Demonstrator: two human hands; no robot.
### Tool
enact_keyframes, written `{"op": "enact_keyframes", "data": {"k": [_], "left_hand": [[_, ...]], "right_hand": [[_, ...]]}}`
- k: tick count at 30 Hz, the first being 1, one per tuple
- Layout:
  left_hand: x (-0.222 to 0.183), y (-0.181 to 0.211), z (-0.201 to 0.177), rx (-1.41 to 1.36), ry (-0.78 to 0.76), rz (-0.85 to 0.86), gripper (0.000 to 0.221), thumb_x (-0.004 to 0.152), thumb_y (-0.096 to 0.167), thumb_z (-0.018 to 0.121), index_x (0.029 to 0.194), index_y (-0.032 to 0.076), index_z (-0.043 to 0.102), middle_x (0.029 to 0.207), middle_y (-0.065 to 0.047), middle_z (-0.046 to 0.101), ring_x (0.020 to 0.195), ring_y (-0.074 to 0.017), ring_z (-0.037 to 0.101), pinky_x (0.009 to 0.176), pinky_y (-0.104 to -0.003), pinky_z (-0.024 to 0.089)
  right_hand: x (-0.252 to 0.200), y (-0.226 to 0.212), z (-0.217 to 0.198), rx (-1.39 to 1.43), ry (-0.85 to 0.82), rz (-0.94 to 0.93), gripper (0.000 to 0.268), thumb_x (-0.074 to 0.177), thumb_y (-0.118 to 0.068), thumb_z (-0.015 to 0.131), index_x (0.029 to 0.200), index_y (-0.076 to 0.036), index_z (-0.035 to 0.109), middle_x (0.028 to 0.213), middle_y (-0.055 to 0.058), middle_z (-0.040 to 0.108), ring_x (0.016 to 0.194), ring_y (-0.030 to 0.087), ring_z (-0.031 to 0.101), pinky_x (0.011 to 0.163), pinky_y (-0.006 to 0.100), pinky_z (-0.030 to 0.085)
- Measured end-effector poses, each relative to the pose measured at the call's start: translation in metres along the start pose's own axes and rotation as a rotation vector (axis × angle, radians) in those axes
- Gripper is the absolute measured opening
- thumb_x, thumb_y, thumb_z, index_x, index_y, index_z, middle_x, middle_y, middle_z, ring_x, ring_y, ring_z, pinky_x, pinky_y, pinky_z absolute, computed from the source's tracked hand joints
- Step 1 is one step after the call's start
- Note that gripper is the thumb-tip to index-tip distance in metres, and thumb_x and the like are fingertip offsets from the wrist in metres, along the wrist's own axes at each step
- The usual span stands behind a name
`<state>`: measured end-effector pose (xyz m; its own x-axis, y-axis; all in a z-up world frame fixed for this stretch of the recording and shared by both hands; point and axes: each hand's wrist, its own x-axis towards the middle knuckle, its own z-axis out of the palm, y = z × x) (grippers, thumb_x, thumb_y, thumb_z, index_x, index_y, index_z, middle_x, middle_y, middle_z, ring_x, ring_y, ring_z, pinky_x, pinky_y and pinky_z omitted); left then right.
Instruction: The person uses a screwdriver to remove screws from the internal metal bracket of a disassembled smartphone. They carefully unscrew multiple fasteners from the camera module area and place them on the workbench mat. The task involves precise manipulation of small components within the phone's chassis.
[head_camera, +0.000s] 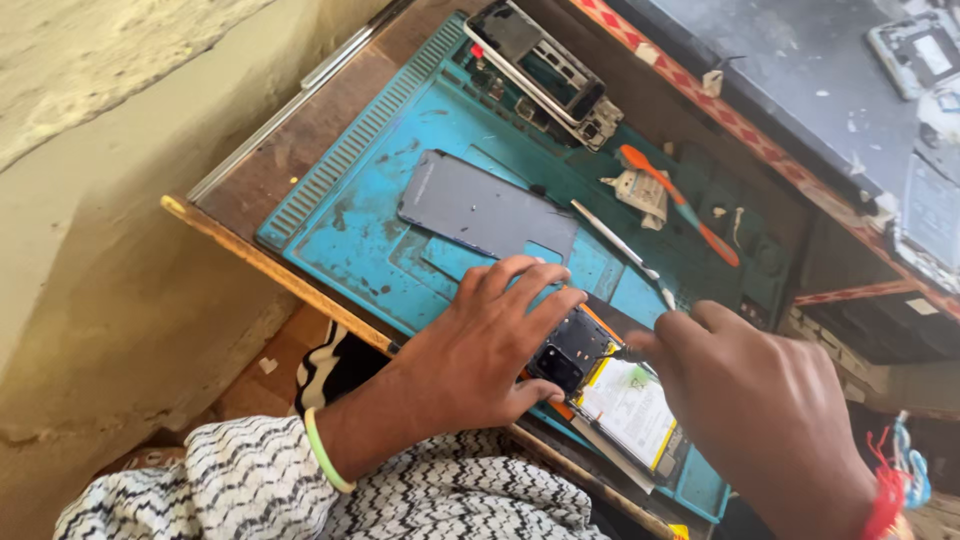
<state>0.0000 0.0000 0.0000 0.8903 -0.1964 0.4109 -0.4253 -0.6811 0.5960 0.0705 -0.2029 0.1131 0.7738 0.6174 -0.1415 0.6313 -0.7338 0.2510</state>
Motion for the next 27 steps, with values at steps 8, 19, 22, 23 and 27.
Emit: {"op": "enact_keyframes", "data": {"k": [8,19,22,23,27], "left_hand": [[-0.001,0.001,-0.001,0.007,0.000,0.010,0.094,0.071,0.038,0.086,0.146,0.004,0.041,0.144,-0.019,0.044,0.139,-0.0382,0.036,0.111,-0.052,0.028],[0.000,0.000,-0.002,-0.009,0.019,0.013,0.090,0.072,0.037,0.086,0.143,0.005,0.043,0.144,-0.020,0.044,0.139,-0.0387,0.037,0.111,-0.051,0.029],[0.001,0.000,-0.002,-0.003,0.028,0.025,0.091,0.070,0.038,0.086,0.143,0.004,0.043,0.144,-0.020,0.044,0.138,-0.0389,0.037,0.110,-0.052,0.029],[0.000,0.001,-0.003,0.000,0.035,0.032,0.090,0.071,0.038,0.086,0.143,0.004,0.043,0.144,-0.020,0.044,0.138,-0.0387,0.038,0.110,-0.052,0.029],[-0.003,0.002,-0.007,-0.061,0.085,0.068,0.088,0.075,0.045,0.082,0.143,0.004,0.043,0.142,-0.018,0.047,0.138,-0.0377,0.040,0.111,-0.052,0.029]], "right_hand": [[0.006,-0.003,-0.009,-0.075,-0.087,0.059,0.037,0.094,-0.051,0.062,0.083,-0.016,0.068,0.078,0.003,0.059,0.067,0.033,0.066,0.061,0.047,0.053],[0.002,-0.003,0.004,0.009,-0.012,0.163,0.034,0.090,-0.051,0.069,0.090,-0.017,0.075,0.082,0.005,0.060,0.068,0.029,0.069,0.062,0.042,0.055],[-0.002,0.001,0.013,0.336,0.167,0.109,0.035,0.083,-0.038,0.075,0.102,-0.009,0.072,0.080,0.006,0.066,0.065,0.022,0.070,0.059,0.038,0.053],[-0.004,0.002,0.019,0.484,0.248,0.077,0.039,0.080,-0.033,0.077,0.107,-0.005,0.071,0.078,0.006,0.069,0.064,0.019,0.070,0.057,0.036,0.052],[0.003,0.018,0.058,0.841,0.164,0.055,0.022,0.082,-0.025,0.078,0.084,-0.004,0.075,0.066,0.003,0.065,0.060,0.010,0.057,0.053,0.030,0.046]]}}
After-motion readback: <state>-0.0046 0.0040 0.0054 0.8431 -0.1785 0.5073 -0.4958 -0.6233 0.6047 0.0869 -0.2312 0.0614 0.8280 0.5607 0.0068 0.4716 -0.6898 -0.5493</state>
